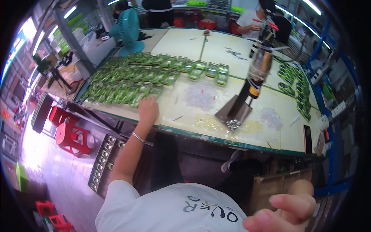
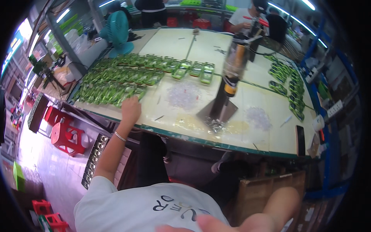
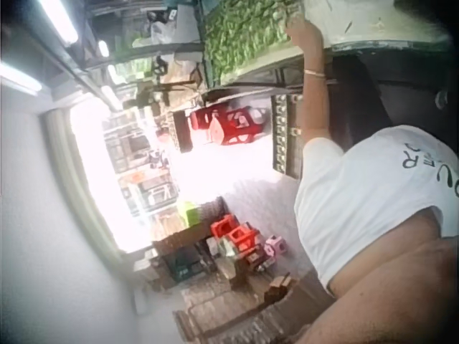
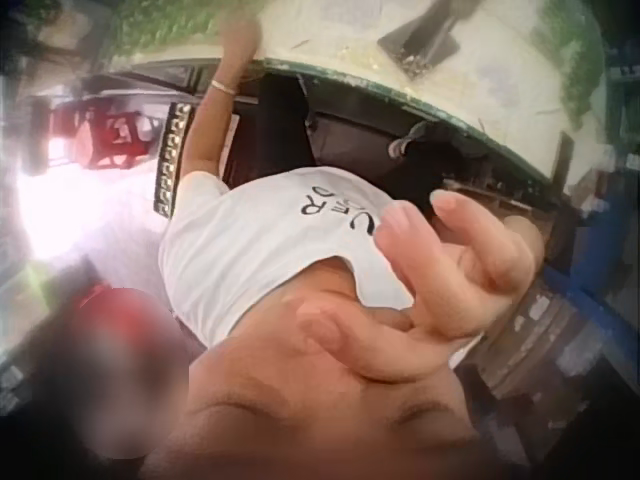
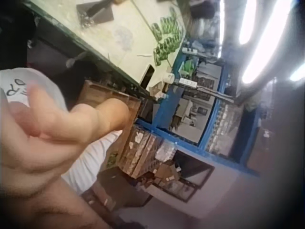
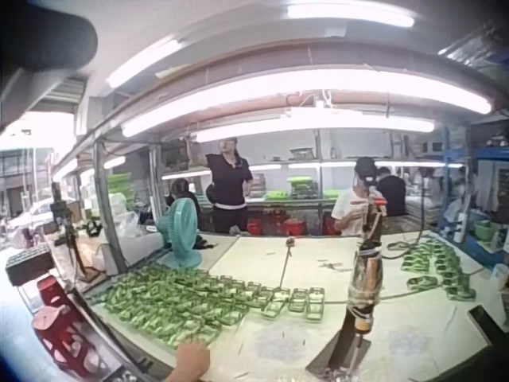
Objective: The person assembles small green electronic devices at a workbench. They pick up the green plastic casing, insert a black internal component, and use a white pen-like tool to press or adjust parts inside. The person then closes the casing and places the finished unit on the table among other completed items.
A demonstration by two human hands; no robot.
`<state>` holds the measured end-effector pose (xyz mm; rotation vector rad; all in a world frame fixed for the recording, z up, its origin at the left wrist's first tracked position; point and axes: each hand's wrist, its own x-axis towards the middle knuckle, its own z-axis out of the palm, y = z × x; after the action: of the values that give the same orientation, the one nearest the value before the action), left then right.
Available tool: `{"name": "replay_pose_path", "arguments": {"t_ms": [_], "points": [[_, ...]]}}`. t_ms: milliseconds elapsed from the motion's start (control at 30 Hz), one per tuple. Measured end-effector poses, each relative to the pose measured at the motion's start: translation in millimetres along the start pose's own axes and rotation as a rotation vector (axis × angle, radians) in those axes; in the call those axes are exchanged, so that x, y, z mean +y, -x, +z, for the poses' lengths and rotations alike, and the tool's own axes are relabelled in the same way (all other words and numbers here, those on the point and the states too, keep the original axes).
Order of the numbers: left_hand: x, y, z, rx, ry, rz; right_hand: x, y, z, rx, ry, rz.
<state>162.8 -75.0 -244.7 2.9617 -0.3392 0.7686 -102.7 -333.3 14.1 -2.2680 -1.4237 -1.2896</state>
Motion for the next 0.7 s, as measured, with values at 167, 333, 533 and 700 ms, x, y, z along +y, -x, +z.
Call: {"name": "replay_pose_path", "arguments": {"t_ms": [167, 333, 533, 700], "points": [[-2.4, 39.1, -17.9, 0.127, 0.271, 0.012, -11.5, -15.9, 18.7, -0.047, -0.235, 0.181], [22.5, 83.2, -62.8, 0.016, 0.912, -0.272, -64.2, -50.7, 82.1, 0.525, -0.057, 0.849], [64.6, 111.4, -102.7, -0.028, 1.256, -0.233, -28.2, 36.5, 45.7, 0.151, -0.678, 0.370], [98.6, 137.9, -117.4, -0.313, 1.407, 0.037, -59.1, 135.5, 181.3, 0.382, -1.316, 1.438]]}}
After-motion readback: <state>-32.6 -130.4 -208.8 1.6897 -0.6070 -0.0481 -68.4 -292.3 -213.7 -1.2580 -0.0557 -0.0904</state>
